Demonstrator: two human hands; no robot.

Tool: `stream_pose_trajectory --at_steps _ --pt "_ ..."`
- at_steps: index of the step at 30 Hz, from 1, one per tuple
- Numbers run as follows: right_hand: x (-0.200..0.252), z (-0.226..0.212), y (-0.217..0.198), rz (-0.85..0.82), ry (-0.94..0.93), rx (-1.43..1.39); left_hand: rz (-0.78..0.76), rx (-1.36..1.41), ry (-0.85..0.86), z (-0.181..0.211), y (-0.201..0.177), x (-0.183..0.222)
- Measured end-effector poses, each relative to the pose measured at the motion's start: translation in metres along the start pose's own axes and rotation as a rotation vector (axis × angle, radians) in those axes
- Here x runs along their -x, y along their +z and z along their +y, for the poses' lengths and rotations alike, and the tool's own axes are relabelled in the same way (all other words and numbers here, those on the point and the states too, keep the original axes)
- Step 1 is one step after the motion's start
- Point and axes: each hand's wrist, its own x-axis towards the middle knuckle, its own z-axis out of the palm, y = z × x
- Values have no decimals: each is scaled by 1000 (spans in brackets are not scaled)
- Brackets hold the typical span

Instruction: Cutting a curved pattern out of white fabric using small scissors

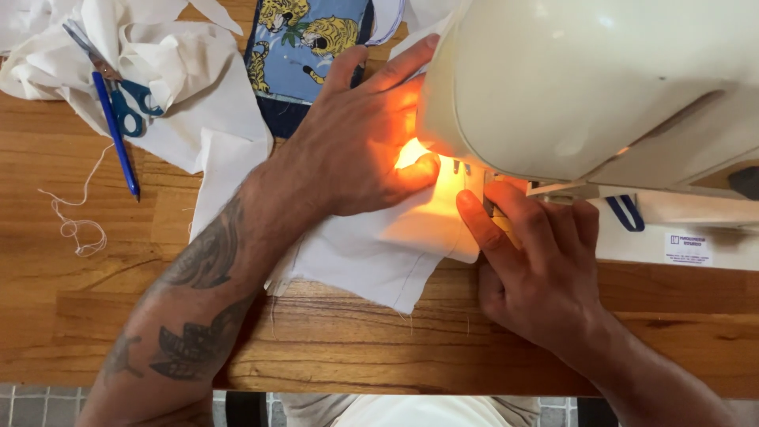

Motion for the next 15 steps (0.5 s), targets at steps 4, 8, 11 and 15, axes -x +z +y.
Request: stream_pose_trajectory --at_steps 4,8,11,15 --pt "0 -1 0 -15 -6 9 -53 62 -39 -3 -3 -4" --pt "-1 -1 0 -19 -7 12 -44 55 -37 -6 0 -3" --pt "-2 -1 0 -18 -13 24 -41 49 -29 -9 0 -4" --pt "-1 0 0 -32 -13 32 -66 77 -19 -11 -4 -5"
